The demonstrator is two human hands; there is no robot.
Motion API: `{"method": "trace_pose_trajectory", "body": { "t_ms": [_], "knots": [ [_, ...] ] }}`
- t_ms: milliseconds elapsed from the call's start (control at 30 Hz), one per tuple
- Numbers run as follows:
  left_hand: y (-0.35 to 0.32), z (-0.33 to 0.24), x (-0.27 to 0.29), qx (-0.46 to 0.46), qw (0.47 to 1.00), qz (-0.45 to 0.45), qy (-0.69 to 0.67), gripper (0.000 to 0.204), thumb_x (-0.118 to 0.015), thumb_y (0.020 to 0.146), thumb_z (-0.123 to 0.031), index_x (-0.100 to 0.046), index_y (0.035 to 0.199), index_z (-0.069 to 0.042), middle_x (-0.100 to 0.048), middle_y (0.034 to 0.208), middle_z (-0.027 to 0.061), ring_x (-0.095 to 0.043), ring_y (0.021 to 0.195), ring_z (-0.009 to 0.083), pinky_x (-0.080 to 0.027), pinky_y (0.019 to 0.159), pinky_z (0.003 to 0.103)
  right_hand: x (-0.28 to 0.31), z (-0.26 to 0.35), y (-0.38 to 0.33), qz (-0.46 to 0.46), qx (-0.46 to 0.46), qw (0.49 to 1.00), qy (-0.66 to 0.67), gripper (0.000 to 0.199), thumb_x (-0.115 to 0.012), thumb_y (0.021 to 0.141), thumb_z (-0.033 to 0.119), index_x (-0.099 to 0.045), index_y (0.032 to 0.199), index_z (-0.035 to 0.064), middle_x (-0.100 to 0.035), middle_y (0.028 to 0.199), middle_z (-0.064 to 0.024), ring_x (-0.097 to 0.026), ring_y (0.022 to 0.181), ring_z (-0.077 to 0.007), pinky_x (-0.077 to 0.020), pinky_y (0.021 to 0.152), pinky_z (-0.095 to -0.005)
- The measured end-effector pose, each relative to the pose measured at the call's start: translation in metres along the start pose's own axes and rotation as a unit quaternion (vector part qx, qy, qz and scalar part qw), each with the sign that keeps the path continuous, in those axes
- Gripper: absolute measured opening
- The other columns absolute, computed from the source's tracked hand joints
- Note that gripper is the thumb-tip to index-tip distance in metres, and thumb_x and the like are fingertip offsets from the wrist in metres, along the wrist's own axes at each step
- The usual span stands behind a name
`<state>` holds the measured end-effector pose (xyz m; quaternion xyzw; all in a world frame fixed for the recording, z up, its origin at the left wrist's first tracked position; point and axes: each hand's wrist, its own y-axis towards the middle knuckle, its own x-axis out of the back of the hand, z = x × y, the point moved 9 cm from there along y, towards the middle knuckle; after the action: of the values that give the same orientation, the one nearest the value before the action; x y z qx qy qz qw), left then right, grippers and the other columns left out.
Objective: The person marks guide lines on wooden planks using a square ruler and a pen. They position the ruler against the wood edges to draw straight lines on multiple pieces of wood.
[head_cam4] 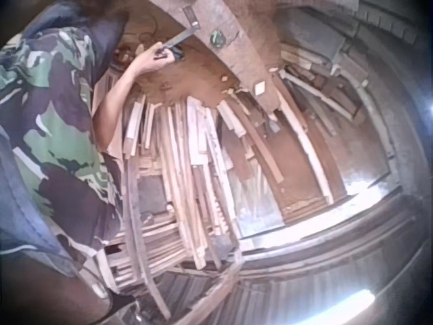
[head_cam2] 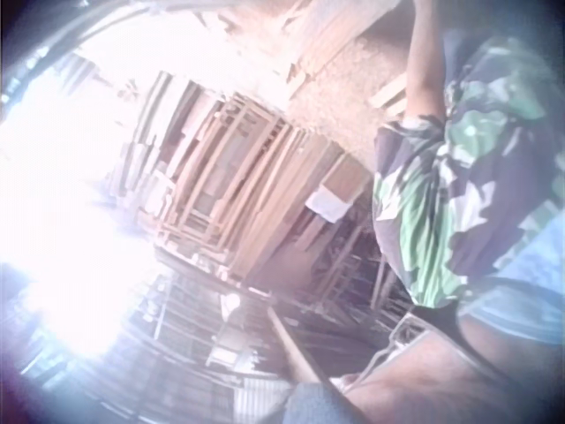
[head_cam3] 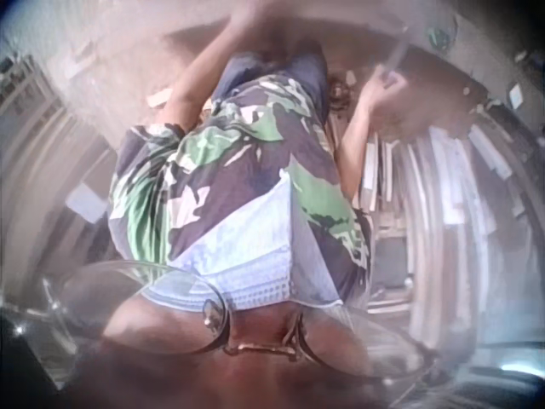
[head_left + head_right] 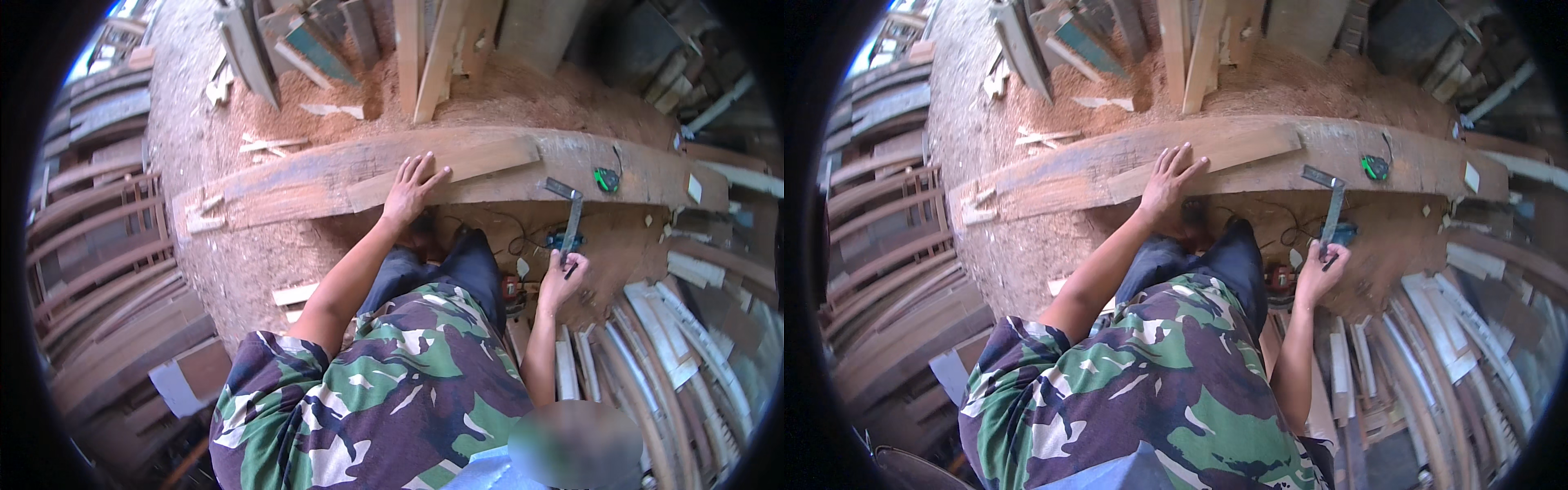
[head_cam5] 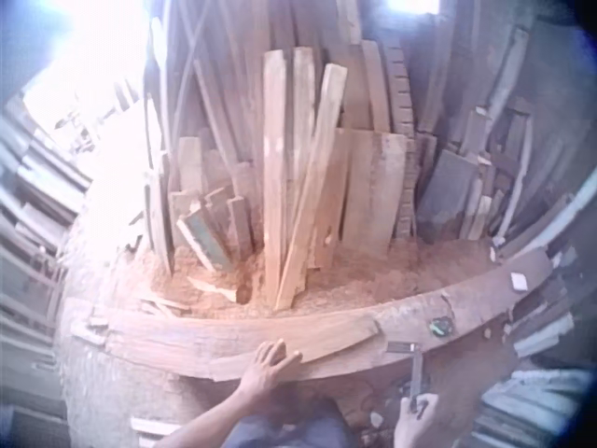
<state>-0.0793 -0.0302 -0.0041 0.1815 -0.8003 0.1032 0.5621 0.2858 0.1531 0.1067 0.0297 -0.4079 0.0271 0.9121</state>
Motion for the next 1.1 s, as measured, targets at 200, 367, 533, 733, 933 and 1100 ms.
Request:
{"method": "trace_pose_trajectory", "body": {
  "t_ms": [200,367,533,733,933,1100],
  "knots": [
    [-0.018,0.003,0.033,-0.009,0.994,0.019,-0.105,0.074,-0.068,0.082,-0.004,-0.067,0.15,-0.034,-0.051,0.161,0.0158,-0.042,0.154,0.0377,-0.026,0.134,0.055,-0.05,-0.019,0.112,0.027,0.165,0.985,-0.033,0.028,-0.085,0.091,0.01,-0.061,0.106,0.0049,-0.06,0.091,-0.0058,-0.058,0.081,-0.02,-0.0508,0.077,-0.0387],
    [-0.04,0.012,0.021,-0.057,0.993,-0.016,-0.107,0.073,-0.075,0.082,-0.011,-0.067,0.149,-0.039,-0.053,0.161,0.0123,-0.044,0.153,0.0369,-0.027,0.134,0.055,-0.102,-0.075,0.171,0.034,0.244,0.966,-0.085,0.029,-0.087,0.09,0.014,-0.065,0.106,0.004,-0.063,0.092,-0.0086,-0.061,0.083,-0.0226,-0.0527,0.079,-0.0402],
    [-0.059,0.012,0.003,-0.004,0.997,-0.066,0.029,0.07,-0.074,0.092,-0.03,-0.054,0.155,-0.052,-0.052,0.162,0.0092,-0.049,0.151,0.0332,-0.033,0.132,0.05,-0.111,-0.005,0.142,-0.061,0.414,0.891,-0.173,0.032,-0.087,0.094,0.022,-0.068,0.109,0.0019,-0.069,0.104,-0.0151,-0.065,0.09,-0.0341,-0.0532,0.079,-0.045],
    [-0.063,-0.004,0.001,-0.053,0.968,-0.239,0.044,0.054,-0.059,0.095,-0.023,-0.064,0.139,-0.052,-0.064,0.135,0.0031,-0.061,0.13,0.0259,-0.045,0.122,0.045,-0.192,0.038,0.088,0.166,0.568,0.802,0.079,0.029,-0.066,0.11,0.02,-0.069,0.124,-0.0048,-0.073,0.124,-0.0238,-0.072,0.114,-0.0399,-0.0575,0.1,-0.0478],
    [-0.06,-0.011,-0.029,-0.08,0.921,-0.369,0.091,0.035,-0.062,0.095,-0.034,-0.067,0.127,-0.047,-0.064,0.12,0.0033,-0.063,0.117,0.0283,-0.051,0.105,0.048,-0.248,0.025,0.121,0.299,0.703,0.637,0.101,0.046,-0.04,0.119,0.028,-0.06,0.13,-0.012,-0.071,0.129,-0.0301,-0.074,0.116,-0.0411,-0.0586,0.108,-0.0507],
    [-0.097,-0.003,-0.043,-0.112,0.844,-0.496,0.171,0.023,-0.065,0.098,-0.05,-0.07,0.12,-0.043,-0.065,0.12,0.003,-0.063,0.119,0.029,-0.051,0.107,0.051,-0.299,0.019,0.086,0.209,0.739,0.63,0.116,0.045,-0.04,0.119,0.026,-0.061,0.128,-0.0122,-0.072,0.128,-0.0303,-0.074,0.115,-0.0411,-0.0589,0.107,-0.0503]
  ]
}}
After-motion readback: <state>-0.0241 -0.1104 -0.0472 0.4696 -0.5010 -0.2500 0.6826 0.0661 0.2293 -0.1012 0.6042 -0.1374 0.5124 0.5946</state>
